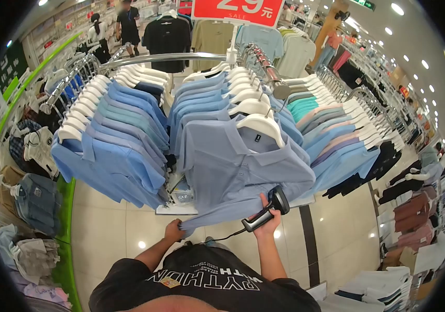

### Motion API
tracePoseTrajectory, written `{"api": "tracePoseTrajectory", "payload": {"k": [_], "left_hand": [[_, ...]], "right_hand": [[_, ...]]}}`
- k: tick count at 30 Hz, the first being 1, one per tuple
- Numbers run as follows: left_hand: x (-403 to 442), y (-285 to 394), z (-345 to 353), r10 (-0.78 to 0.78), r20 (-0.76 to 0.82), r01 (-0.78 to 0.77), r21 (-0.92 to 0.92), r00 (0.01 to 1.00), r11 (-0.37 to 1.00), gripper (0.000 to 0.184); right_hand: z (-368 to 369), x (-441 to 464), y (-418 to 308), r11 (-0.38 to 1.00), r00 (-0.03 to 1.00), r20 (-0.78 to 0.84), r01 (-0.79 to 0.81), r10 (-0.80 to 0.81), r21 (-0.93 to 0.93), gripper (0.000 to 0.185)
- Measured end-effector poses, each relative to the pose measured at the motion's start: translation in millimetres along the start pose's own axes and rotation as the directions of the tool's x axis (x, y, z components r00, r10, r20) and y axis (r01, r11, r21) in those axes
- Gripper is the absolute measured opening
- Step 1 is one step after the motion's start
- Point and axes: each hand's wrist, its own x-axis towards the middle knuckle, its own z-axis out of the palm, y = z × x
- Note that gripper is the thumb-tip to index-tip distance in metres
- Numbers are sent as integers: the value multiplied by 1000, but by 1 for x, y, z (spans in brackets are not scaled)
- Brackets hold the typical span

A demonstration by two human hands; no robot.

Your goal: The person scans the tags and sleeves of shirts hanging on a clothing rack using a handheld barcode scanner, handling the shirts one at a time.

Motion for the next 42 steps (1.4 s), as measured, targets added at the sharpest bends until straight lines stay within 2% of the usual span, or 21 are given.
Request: {"api": "tracePoseTrajectory", "payload": {"k": [4, 7, 10, 14, 15, 17, 20, 24, 25, 27, 28, 29, 30, 31, 33, 34, 36, 37, 39, 41, 42], "left_hand": [[2, -8, -15, -12, -10, 12, -68, 1000, 998, 36], [8, -20, -13, -47, 69, 64, -277, 997, 959, 42], [10, -24, -13, -135, 269, 209, -271, 954, 940, 55], [-15, -22, -9, -24, 545, 188, -246, 838, 951, 75], [-21, -10, -21, -28, 714, 297, -255, 700, 920, 67], [-28, -24, 2, 24, 766, 290, -272, 642, 917, 57], [-34, -15, -13, 19, 758, 352, -325, 651, 878, 46], [-34, -15, -34, 80, 832, 525, -418, 549, 742, 58], [-38, 22, -75, 30, 840, 542, -377, 542, 751, 56], [-24, -17, -47, 116, 883, 658, -421, 455, 625, 48], [-33, 18, -80, -1, 833, 663, -439, 553, 607, 36], [-20, -6, -54, 168, 807, 610, -548, 566, 573, 30], [-17, 12, -64, 160, 746, 549, -600, 646, 582, 32], [-4, 1, -52, 128, 744, 549, -587, 656, 595, 35], [5, 24, -50, 31, 621, 583, -751, 783, 310, 39], [10, 46, -60, 30, 602, 573, -774, 798, 268, 37], [23, 62, -54, 151, 538, 533, -843, 829, 73, 27], [26, 78, -58, 182, 482, 494, -869, 857, -30, 27], [21, 107, -55, 43, 382, 382, -896, 923, -226, 31], [11, 131, -59, 48, 358, 356, -886, 932, -299, 36], [9, 136, -57, 51, 340, 337, -881, 939, -333, 39]], "right_hand": [[6, 4, -1, 999, 996, -93, 3, -7, -45, 67], [18, -1, -3, 999, 994, -110, -20, 17, -26, 68], [3, 5, 0, 999, 995, -99, -28, 25, -31, 67], [-11, 3, 1, 998, 991, -124, -62, 57, -34, 61], [-13, 1, 2, 997, 990, -131, -58, 50, -56, 61], [-16, -2, 4, 993, 990, -142, -35, 18, -114, 61], [-16, -8, 12, 982, 986, -159, 10, -40, -186, 60], [-25, -13, 16, 973, 975, -217, 6, -57, -229, 56], [-29, -12, 18, 969, 971, -232, 1, -60, -249, 55], [-36, -9, 22, 974, 964, -244, 53, -109, -222, 41], [-47, -5, 27, 973, 957, -265, 59, -118, -222, 37], [-55, -7, 30, 973, 948, -293, 59, -124, -223, 34], [-41, -15, 29, 975, 947, -300, 47, -112, -215, 24], [-32, -23, 31, 959, 941, -303, 68, -153, -275, 22], [-22, -35, 39, 916, 910, -366, 36, -196, -400, 25], [-24, -39, 46, 891, 905, -342, 81, -253, -446, 26], [-20, -51, 61, 813, 915, -209, 181, -346, -553, 23], [-3, -63, 66, 824, 926, -240, 117, -292, -554, 23], [9, -80, 79, 748, 962, -75, 156, -264, -645, 20], [18, -94, 90, 728, 995, 64, 99, -75, -679, 17], [17, -95, 91, 615, 988, 150, 100, 30, -782, 12]]}}
